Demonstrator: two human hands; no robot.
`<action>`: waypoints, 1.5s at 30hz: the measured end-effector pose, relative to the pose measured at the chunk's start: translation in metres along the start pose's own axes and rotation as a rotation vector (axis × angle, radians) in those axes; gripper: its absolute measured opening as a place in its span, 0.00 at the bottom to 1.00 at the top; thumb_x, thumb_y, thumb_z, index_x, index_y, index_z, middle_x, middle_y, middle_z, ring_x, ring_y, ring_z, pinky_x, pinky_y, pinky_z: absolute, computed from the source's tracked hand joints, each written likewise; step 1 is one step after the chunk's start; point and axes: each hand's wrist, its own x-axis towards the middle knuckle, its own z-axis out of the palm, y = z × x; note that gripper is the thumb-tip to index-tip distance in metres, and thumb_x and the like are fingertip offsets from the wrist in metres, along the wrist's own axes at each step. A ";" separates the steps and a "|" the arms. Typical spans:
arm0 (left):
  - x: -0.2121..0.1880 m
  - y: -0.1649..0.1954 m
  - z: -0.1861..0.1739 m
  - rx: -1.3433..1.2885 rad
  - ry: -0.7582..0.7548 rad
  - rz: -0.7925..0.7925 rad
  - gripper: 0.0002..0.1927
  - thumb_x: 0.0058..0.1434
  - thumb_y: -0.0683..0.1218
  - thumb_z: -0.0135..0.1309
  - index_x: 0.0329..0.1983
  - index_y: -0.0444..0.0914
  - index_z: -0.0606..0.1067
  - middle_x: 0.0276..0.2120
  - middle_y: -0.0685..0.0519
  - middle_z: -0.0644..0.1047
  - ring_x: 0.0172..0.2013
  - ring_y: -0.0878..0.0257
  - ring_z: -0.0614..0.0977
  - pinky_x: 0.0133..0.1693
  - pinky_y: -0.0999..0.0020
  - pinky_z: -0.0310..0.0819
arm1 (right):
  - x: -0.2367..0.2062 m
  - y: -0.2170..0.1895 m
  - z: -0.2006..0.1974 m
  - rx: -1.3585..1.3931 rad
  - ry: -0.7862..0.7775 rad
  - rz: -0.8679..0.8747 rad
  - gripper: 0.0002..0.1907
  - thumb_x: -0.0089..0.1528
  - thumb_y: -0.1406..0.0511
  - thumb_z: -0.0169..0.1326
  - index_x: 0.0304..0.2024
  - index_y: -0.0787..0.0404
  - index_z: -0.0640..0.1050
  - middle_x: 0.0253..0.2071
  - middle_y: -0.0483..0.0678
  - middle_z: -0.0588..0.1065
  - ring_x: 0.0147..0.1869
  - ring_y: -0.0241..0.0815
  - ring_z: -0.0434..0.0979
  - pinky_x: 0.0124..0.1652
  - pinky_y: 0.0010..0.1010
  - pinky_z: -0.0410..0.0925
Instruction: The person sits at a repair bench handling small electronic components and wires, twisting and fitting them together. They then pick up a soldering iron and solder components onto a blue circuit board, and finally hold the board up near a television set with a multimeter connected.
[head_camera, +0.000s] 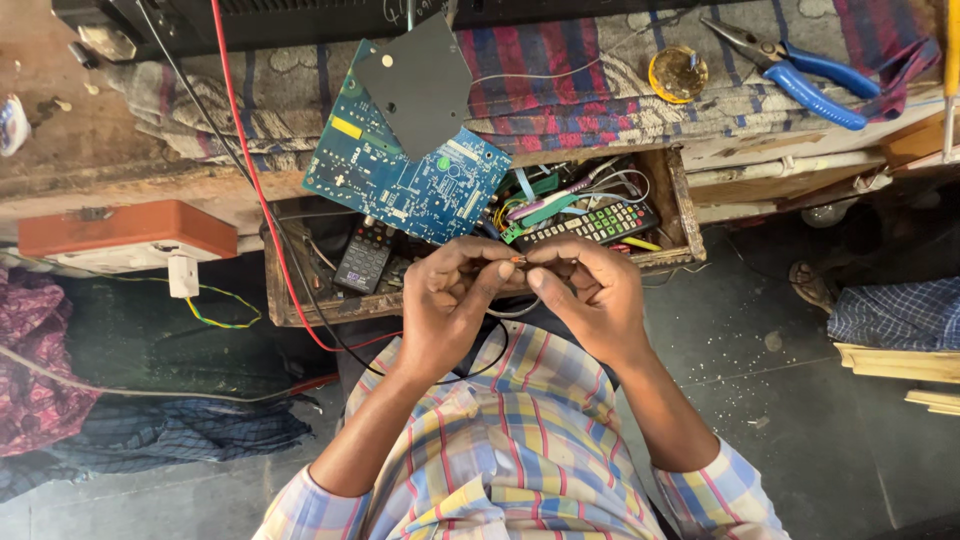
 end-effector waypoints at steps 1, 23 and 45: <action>0.000 0.000 0.001 0.037 0.010 0.033 0.06 0.70 0.36 0.55 0.48 0.27 0.76 0.43 0.48 0.81 0.44 0.65 0.84 0.47 0.71 0.82 | 0.000 -0.002 0.001 -0.001 0.014 0.016 0.09 0.67 0.75 0.55 0.50 0.72 0.77 0.46 0.51 0.78 0.49 0.34 0.80 0.49 0.26 0.75; 0.000 0.006 0.005 0.160 0.013 0.043 0.04 0.69 0.36 0.56 0.44 0.29 0.78 0.39 0.50 0.81 0.40 0.66 0.85 0.43 0.71 0.84 | 0.006 -0.005 -0.004 -0.126 0.001 0.064 0.04 0.66 0.73 0.58 0.42 0.71 0.80 0.40 0.49 0.79 0.40 0.30 0.77 0.38 0.20 0.69; -0.001 0.002 0.003 0.187 -0.046 0.039 0.04 0.70 0.34 0.54 0.46 0.29 0.75 0.41 0.49 0.79 0.41 0.66 0.84 0.43 0.72 0.83 | 0.011 0.002 -0.012 -0.059 -0.054 0.223 0.03 0.66 0.71 0.54 0.36 0.66 0.76 0.30 0.40 0.73 0.31 0.24 0.67 0.30 0.18 0.61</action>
